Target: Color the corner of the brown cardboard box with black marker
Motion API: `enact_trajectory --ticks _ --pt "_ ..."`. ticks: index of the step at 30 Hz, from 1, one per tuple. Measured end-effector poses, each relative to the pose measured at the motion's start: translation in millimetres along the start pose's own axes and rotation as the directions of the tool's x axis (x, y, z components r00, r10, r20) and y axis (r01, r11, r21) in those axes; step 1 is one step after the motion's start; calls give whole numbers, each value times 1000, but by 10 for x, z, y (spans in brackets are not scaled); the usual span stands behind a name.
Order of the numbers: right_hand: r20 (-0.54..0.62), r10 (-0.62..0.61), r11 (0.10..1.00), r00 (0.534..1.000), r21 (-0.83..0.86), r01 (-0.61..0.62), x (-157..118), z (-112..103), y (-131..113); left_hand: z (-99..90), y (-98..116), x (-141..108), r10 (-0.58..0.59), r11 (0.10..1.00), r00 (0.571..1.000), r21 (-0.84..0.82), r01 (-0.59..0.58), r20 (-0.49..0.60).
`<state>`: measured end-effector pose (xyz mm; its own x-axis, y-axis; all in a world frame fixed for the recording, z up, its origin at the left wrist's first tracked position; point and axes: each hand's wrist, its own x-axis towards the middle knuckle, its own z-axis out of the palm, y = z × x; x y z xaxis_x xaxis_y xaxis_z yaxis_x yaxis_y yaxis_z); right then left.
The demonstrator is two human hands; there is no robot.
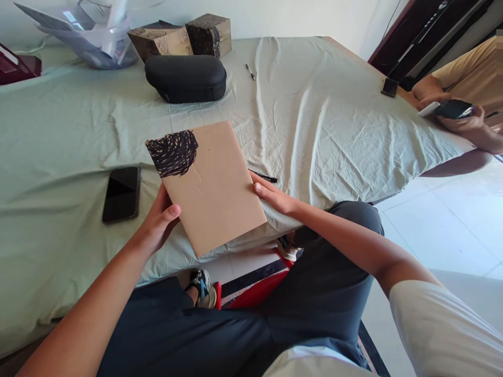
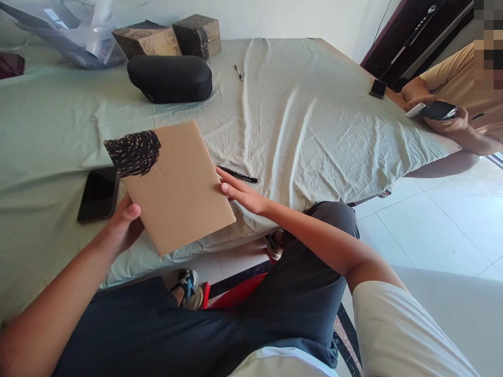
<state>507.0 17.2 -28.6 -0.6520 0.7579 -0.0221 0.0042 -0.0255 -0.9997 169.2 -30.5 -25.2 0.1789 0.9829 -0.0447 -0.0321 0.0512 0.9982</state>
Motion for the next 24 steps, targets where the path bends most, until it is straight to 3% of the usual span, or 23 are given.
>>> enact_trajectory --ticks 10,13,15,16,18,20,22,24 --pt "-19 35 999 999 6 -35 -5 6 -57 -52 -31 -17 42 993 999 115 -41 -11" --pt "-61 57 998 997 2 -57 7 1 -77 -200 -39 76 33 981 999 192 -25 -36" --pt "-78 72 997 994 -3 -72 16 -2 -79 -404 -20 181 -2 932 988 357 58 -155" --pt "-82 76 997 994 -4 -76 20 -2 -77 -531 -3 237 4 858 967 497 127 -255" --pt "-86 78 997 993 -5 -79 27 0 -70 -796 39 336 65 561 881 747 356 -469" --pt "-91 76 997 993 0 -77 34 5 -64 -1016 77 403 32 308 790 758 575 -612" --pt "-92 78 997 993 4 -77 39 9 -64 -1141 101 438 -29 202 746 727 656 -665" --pt "-88 79 997 993 7 -78 40 13 -74 -1172 108 453 -66 186 743 723 665 -666"
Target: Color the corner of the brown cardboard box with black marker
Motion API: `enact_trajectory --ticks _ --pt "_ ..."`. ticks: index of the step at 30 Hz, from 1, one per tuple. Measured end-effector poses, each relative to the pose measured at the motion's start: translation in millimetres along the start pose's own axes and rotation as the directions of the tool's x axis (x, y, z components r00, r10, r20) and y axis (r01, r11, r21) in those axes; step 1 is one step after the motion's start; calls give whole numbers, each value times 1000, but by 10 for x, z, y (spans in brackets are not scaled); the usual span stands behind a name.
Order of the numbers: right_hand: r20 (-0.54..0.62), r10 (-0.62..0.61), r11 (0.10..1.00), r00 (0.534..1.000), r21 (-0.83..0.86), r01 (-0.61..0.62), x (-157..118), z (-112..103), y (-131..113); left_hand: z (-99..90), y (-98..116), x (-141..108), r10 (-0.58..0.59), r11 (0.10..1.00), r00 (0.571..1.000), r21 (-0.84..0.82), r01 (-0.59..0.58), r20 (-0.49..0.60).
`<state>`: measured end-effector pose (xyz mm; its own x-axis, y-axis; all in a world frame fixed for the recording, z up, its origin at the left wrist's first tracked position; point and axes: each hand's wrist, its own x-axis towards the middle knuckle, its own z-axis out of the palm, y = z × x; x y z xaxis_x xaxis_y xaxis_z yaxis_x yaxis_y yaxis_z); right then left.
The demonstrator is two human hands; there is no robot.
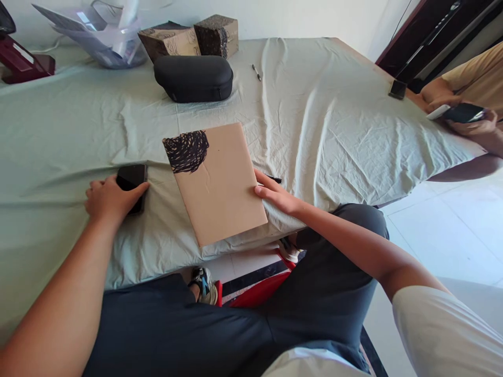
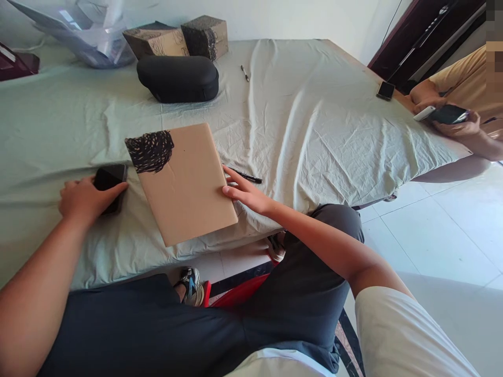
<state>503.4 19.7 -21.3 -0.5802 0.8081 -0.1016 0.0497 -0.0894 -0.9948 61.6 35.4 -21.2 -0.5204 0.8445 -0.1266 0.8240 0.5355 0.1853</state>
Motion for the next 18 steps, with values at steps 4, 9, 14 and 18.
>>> enact_trajectory --ticks 4,9,14,18 --pt "5 0 1000 1000 -2 0 -10 3 -26 30 30 -17 -5 1000 1000 -21 5 -8" --pt "0 7 1000 1000 5 -7 -19 4 -20 91 62 -50 20 997 995 -67 -27 -99" --pt "-37 27 999 999 21 -26 -15 8 39 281 294 -321 433 681 881 -571 -459 -191" --pt "-40 -6 1000 999 30 7 3 -9 93 467 490 -691 559 359 828 -884 -300 -54"
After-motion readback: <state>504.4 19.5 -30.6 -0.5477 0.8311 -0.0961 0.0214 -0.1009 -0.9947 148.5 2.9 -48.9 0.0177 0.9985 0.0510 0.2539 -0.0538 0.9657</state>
